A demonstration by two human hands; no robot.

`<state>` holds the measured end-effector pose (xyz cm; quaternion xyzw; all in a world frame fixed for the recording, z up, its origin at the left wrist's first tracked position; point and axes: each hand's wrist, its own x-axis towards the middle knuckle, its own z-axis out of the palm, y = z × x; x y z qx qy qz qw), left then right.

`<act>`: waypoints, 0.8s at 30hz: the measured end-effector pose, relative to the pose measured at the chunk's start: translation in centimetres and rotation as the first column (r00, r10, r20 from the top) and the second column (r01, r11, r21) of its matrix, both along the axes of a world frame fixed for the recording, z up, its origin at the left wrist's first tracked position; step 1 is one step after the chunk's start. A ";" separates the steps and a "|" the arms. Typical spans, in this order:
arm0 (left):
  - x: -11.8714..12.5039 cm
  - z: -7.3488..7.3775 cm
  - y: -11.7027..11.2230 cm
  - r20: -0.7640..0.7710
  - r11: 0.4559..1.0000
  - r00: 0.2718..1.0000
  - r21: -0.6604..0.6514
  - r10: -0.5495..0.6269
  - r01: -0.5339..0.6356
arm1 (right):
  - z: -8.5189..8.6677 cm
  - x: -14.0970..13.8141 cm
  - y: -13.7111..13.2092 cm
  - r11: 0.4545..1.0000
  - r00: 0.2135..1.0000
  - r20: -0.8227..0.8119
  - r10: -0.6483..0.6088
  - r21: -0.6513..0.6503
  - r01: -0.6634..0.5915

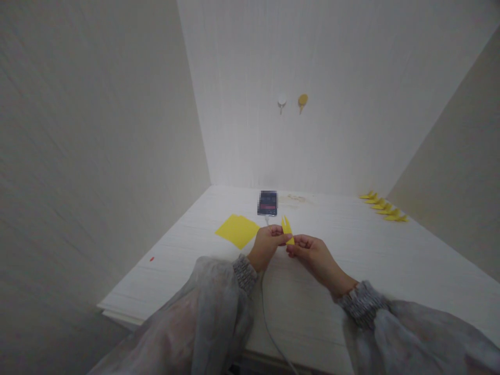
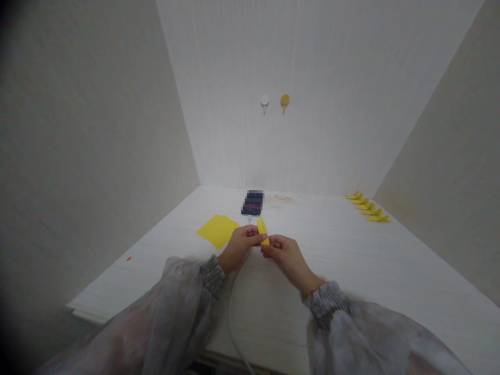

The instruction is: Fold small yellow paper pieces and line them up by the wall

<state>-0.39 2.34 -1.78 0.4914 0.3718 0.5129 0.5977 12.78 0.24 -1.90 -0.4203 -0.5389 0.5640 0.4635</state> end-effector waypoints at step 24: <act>-0.2 -0.1 0.0 -0.041 1.000 0.999 0.005 0.015 -0.015 | -0.7 -0.1 0.3 0.998 0.999 -0.014 0.030 -0.052 -0.030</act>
